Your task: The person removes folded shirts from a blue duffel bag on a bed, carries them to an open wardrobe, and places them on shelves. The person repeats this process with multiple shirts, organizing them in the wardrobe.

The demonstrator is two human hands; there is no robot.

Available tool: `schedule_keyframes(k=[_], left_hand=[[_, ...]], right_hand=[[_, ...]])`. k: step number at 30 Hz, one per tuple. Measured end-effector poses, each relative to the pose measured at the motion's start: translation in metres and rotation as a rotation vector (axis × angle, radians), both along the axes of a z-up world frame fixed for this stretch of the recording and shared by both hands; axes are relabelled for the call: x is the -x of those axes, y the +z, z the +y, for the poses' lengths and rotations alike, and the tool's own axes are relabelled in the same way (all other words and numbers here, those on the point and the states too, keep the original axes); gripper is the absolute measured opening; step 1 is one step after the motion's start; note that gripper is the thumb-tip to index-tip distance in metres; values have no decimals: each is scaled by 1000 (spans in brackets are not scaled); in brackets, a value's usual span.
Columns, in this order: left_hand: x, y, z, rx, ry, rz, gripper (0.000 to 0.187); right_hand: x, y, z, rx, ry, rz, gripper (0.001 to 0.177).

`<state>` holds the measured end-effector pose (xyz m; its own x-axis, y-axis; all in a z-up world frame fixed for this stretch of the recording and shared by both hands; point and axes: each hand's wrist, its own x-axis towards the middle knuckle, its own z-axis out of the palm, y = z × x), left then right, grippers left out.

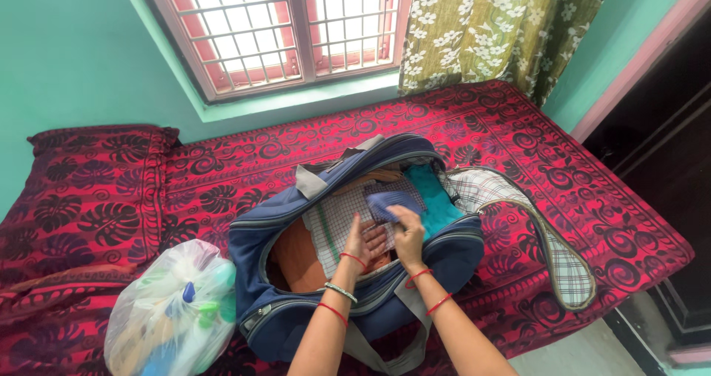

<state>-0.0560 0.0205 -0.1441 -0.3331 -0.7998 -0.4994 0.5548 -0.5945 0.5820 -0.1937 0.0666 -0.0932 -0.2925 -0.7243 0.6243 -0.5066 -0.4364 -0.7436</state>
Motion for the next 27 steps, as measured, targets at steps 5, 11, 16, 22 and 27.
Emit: schedule_keyframes(k=[5, 11, 16, 22, 27], left_hand=[[-35, 7, -8, 78, -48, 67, 71], [-62, -39, -16, 128, 176, 105, 44], [-70, -52, -20, 176, 536, 375, 43], [-62, -51, -8, -8, 441, 219, 45], [-61, -52, -2, -15, 433, 156, 51]], right_hand=[[4, -25, -7, -18, 256, 142, 30], [5, -28, -12, -58, -134, 32, 31], [-2, -33, -19, -233, -170, -97, 32], [7, -43, -37, -465, -79, -126, 51], [10, -57, -60, -633, 269, -576, 51]])
